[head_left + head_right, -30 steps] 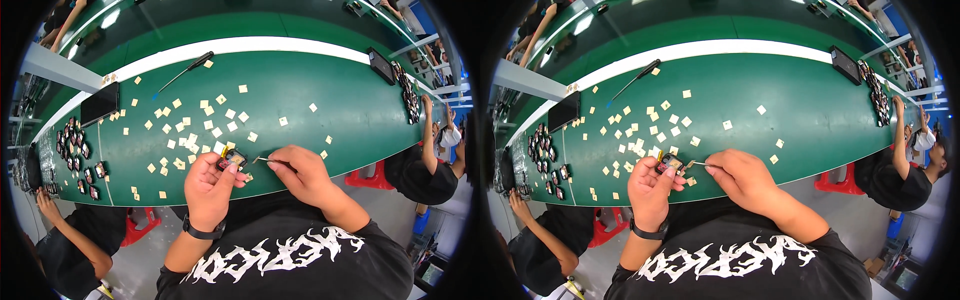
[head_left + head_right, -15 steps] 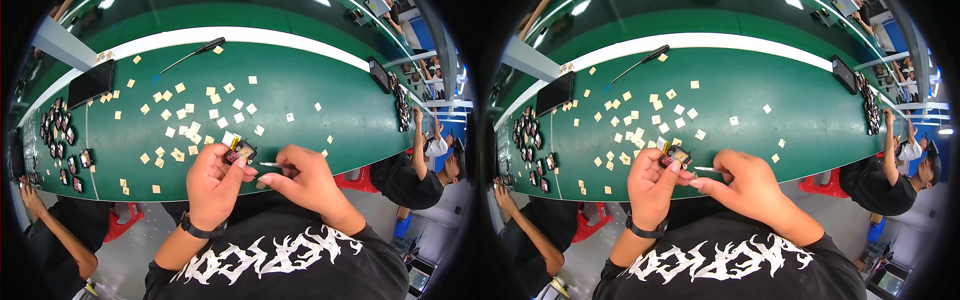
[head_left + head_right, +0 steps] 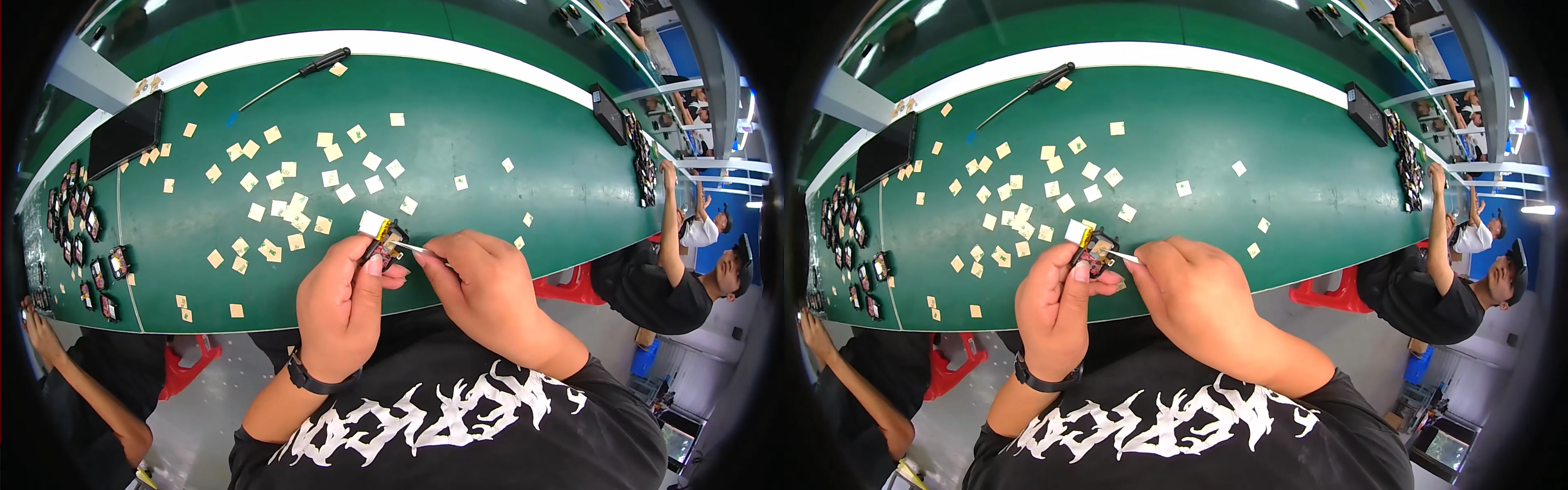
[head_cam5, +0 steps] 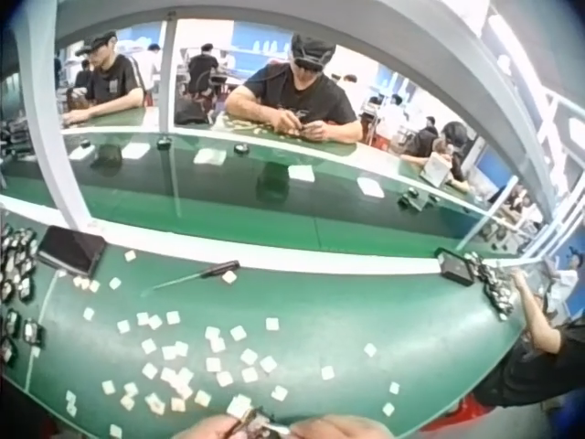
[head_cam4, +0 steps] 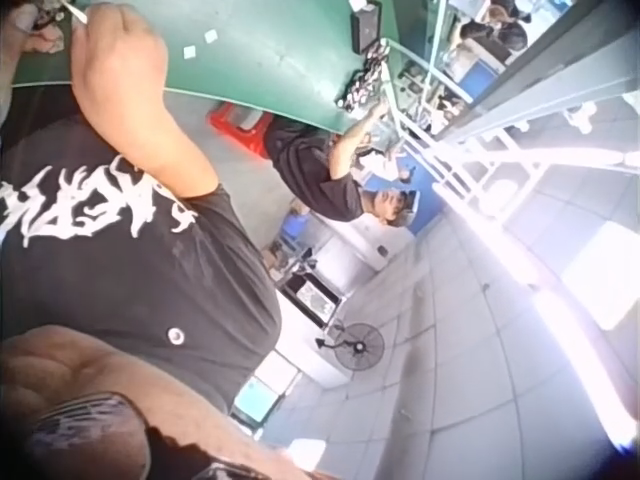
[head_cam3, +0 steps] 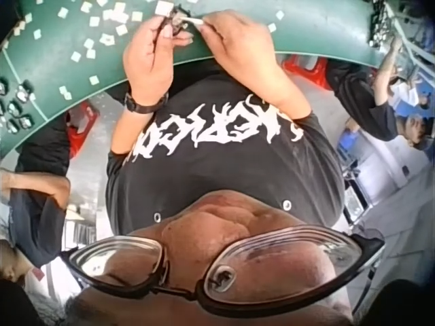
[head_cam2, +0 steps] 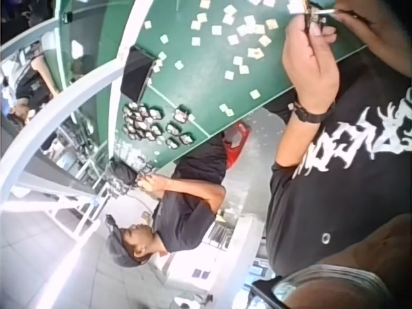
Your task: Assembling small electronic tracking devices or smartwatches by inserting components and applying adhesive stickers.
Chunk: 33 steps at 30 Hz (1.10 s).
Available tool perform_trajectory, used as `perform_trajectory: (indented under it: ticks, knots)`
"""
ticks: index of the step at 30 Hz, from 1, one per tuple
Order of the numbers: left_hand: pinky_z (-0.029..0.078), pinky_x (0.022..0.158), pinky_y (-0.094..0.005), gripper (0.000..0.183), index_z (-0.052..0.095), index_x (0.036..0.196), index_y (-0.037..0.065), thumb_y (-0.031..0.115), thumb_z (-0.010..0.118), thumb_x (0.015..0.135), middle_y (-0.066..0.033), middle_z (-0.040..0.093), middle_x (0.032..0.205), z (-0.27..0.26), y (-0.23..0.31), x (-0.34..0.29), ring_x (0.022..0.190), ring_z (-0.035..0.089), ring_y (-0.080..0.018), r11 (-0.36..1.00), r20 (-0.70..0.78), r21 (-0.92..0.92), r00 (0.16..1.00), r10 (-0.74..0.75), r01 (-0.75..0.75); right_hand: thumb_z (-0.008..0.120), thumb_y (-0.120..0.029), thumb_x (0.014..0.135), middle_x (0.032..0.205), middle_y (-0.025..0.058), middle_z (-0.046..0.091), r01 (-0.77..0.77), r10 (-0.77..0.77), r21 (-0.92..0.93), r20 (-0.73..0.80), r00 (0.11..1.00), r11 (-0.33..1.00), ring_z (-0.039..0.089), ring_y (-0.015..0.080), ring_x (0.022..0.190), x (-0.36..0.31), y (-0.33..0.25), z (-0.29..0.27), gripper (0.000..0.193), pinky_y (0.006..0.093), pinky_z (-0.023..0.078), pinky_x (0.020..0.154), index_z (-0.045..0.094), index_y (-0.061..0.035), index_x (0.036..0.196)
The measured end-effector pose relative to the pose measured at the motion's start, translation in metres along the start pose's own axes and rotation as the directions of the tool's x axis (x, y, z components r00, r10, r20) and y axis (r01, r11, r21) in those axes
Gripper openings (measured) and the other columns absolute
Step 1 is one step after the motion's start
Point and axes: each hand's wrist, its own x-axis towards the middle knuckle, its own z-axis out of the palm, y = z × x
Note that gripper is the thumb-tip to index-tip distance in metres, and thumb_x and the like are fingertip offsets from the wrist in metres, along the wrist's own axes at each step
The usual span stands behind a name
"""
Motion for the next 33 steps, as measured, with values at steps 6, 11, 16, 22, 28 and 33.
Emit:
perform_trajectory:
  ticks: [6,11,16,22,28,33]
  knots:
    - [0.061,0.074,-0.0286,0.026,0.058,0.124,-0.011,0.007,0.048,0.107,-0.0155,0.071,0.102,-0.005,0.007,0.003,0.082,0.074,-0.0177,0.992,0.047,-0.100,0.996,-0.077,0.081,0.075,-0.004,0.088,0.074,0.0089,0.067,-0.105,0.091,0.168,0.088,0.992,0.980,0.060,0.0183,0.057,0.001,0.004,-0.004,0.008,0.0312,0.045,0.052,0.069,0.0010,0.089]
    - [0.061,0.073,-0.0290,0.030,0.057,0.128,-0.012,0.008,0.048,0.108,-0.0151,0.070,0.104,-0.006,0.010,0.005,0.084,0.073,-0.0188,0.922,0.054,-0.323,0.977,-0.206,0.212,0.078,-0.011,0.090,0.064,0.0027,0.058,-0.303,0.250,0.539,0.170,0.953,0.786,0.050,0.0093,0.055,-0.007,0.009,-0.004,0.026,0.0277,0.038,0.049,0.060,-0.0009,0.076]
    - [0.061,0.073,-0.0289,0.032,0.055,0.132,-0.012,0.005,0.049,0.107,-0.0158,0.069,0.107,-0.007,0.009,0.005,0.085,0.072,-0.0189,0.936,0.081,-0.298,0.982,-0.170,0.187,0.080,-0.015,0.090,0.058,-0.0012,0.051,-0.346,0.280,0.580,0.203,0.938,0.738,0.043,0.0039,0.055,-0.012,0.023,-0.010,0.031,0.0235,0.034,0.049,0.058,-0.0024,0.074]
    - [0.060,0.072,-0.0281,0.033,0.053,0.134,-0.013,0.001,0.052,0.103,-0.0152,0.069,0.105,-0.008,0.006,0.003,0.084,0.072,-0.0168,0.948,0.080,-0.272,0.986,-0.149,0.165,0.088,-0.019,0.077,0.058,0.0062,0.054,-0.118,0.125,0.247,-0.015,0.992,0.962,0.053,0.0202,0.050,0.000,0.009,-0.010,0.031,0.0323,0.038,0.048,0.062,-0.0031,0.073]
    - [0.060,0.070,-0.0276,0.033,0.053,0.133,-0.014,0.001,0.052,0.103,-0.0159,0.069,0.104,-0.008,0.008,0.003,0.083,0.072,-0.0164,0.942,0.085,-0.282,0.982,-0.166,0.184,0.091,-0.034,0.070,0.060,0.0078,0.054,0.096,-0.121,0.130,0.203,0.972,0.987,0.053,0.0267,0.051,-0.005,0.028,-0.043,0.041,0.0365,0.039,0.048,0.063,-0.0041,0.068]
    - [0.059,0.070,-0.0289,0.035,0.052,0.136,-0.011,0.001,0.050,0.102,-0.0171,0.069,0.106,-0.008,0.005,0.003,0.083,0.070,-0.0181,0.944,0.098,-0.281,0.984,-0.151,0.173,0.087,-0.025,0.075,0.071,0.0090,0.060,0.122,-0.139,0.092,0.220,0.965,0.988,0.058,0.0285,0.061,-0.004,0.021,-0.040,0.032,0.0389,0.045,0.054,0.066,-0.0035,0.085]
